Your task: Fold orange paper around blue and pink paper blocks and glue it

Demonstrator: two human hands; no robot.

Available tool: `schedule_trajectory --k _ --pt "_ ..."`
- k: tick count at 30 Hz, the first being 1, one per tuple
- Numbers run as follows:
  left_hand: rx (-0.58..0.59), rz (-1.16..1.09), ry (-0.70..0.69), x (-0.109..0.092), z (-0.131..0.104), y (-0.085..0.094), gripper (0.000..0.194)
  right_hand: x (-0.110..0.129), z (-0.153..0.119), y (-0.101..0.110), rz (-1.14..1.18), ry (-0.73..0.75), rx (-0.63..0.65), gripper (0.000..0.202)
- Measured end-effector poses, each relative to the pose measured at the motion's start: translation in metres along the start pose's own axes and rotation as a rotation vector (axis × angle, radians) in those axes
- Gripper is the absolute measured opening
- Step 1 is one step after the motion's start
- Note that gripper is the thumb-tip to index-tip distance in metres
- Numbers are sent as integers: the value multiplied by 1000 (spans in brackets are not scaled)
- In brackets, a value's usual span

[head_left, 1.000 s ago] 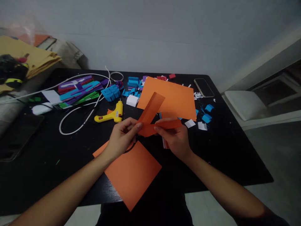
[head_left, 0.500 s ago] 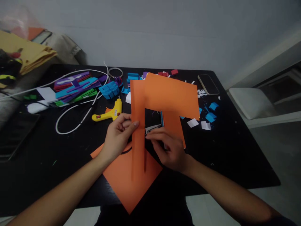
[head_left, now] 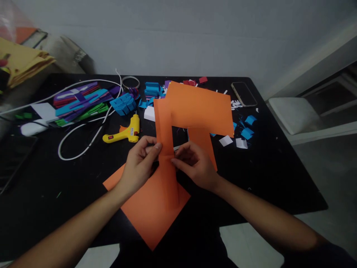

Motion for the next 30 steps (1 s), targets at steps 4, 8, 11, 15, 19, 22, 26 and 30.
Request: schedule_trajectory --k 4,8,11,15,19,22,26,30 --pt "22 58 -60 -5 2 0 31 -1 5 3 48 -42 -24 27" --pt "66 198 -97 -6 3 0 34 0 8 5 59 -41 -37 23" --pt "54 220 -95 -6 4 2 36 0 8 5 41 -28 -39 20" --pt "34 231 -96 -5 6 3 38 -2 8 6 41 -46 -45 19" --pt "26 221 -119 -7 6 3 39 -3 9 6 58 -55 -55 19" --pt "31 210 -110 -7 5 2 39 -2 10 6 45 -48 -54 19" --pt "63 194 -66 -5 2 1 35 -3 10 4 8 -47 -27 19" --pt "71 197 -72 -4 1 1 32 -4 9 3 -15 -45 5 23"
Point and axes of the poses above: each hand's wrist, its own z-axis towards the middle knuckle, its own y-axis out of the back of the hand, x = y × z, the point moved 5 cm from there along z, towards the middle knuckle, and after that the axes turned 14 degrees about -x, right-handed, at the moved point
